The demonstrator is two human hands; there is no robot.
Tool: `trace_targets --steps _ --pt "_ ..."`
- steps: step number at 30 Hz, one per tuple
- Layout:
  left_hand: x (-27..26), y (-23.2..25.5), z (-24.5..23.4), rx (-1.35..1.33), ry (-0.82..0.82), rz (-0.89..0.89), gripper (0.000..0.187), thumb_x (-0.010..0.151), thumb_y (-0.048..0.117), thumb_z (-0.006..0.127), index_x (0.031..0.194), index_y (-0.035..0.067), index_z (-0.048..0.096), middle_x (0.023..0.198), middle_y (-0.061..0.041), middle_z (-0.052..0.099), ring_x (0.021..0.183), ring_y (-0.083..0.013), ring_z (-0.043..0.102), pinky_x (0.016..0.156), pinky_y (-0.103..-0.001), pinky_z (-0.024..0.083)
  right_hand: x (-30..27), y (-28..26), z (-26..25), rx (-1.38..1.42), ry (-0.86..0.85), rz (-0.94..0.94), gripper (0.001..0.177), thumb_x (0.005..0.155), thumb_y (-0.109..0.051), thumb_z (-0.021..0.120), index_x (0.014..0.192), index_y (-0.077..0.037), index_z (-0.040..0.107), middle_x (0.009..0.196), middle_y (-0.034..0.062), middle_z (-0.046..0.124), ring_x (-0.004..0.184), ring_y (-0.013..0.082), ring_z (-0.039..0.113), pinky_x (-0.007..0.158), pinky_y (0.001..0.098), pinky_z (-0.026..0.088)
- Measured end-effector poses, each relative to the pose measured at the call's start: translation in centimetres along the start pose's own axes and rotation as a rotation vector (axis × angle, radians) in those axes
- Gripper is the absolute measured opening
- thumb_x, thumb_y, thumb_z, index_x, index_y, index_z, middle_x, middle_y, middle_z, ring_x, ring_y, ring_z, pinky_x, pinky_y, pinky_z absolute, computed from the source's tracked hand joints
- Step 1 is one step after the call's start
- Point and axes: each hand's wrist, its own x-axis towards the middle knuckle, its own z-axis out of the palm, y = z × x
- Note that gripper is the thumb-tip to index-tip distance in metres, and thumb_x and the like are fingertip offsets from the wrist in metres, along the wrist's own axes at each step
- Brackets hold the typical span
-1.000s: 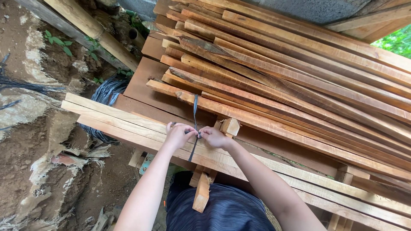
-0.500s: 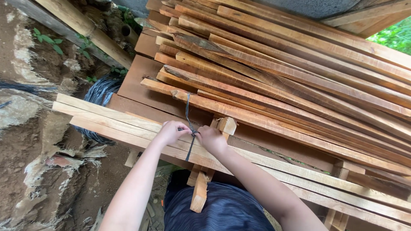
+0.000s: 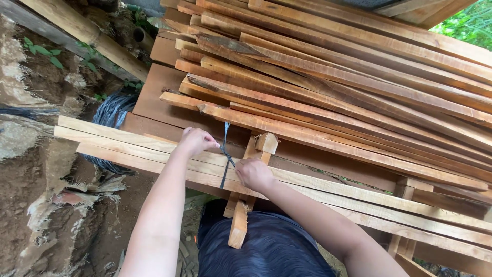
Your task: Bundling long wooden strips together using plastic ties.
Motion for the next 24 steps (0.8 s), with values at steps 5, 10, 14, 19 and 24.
trace_targets --steps 5,10,14,19,24 --pt "-4.2 2.6 -1.9 -0.047 0.088 0.01 0.021 0.087 0.049 0.069 0.096 0.034 0.08 0.104 0.004 0.079 0.117 -0.0227 0.066 0.122 -0.051 0.024 0.5 -1.2 -2.6 0.222 0.018 0.178 0.027 0.097 -0.038 0.054 0.085 -0.015 0.057 0.07 0.0078 0.057 0.071 0.0335 0.069 0.065 0.0454 0.056" --pt "-4.9 3.0 0.7 -0.239 0.226 0.025 0.028 0.083 0.056 0.071 0.095 0.031 0.079 0.098 0.002 0.079 0.109 -0.0226 0.069 0.113 -0.042 0.036 4.0 -0.6 1.2 0.33 0.23 0.235 0.03 0.088 -0.039 0.074 0.11 -0.021 0.063 0.086 -0.0007 0.061 0.085 0.0237 0.07 0.075 0.0364 0.057" --pt "-5.7 4.2 3.3 -0.334 0.434 0.051 0.025 0.085 0.057 0.074 0.093 0.033 0.076 0.093 0.01 0.075 0.102 -0.0178 0.069 0.102 -0.038 0.042 5.1 1.8 5.9 0.617 0.188 0.477 0.009 0.091 -0.026 0.072 0.086 -0.02 0.075 0.081 -0.0016 0.071 0.08 0.0182 0.07 0.073 0.0276 0.054" --pt "-6.5 6.3 7.2 -0.308 0.446 -0.091 0.021 0.085 0.054 0.076 0.097 0.036 0.077 0.114 0.016 0.069 0.127 -0.0192 0.055 0.122 -0.056 0.022 6.2 0.8 4.7 1.114 0.243 0.707 0.019 0.099 -0.022 0.065 0.085 -0.017 0.077 0.077 -0.0011 0.076 0.072 0.01 0.072 0.065 0.0233 0.054" --pt "-5.4 7.7 7.2 -0.294 0.405 -0.258 0.016 0.087 0.053 0.074 0.094 0.039 0.079 0.123 0.021 0.068 0.138 -0.0212 0.045 0.125 -0.06 0.008 8.1 2.3 6.2 1.454 0.243 0.989 0.033 0.103 -0.027 0.058 0.076 -0.01 0.07 0.057 0.007 0.065 0.044 0.0135 0.066 0.037 0.0191 0.05"
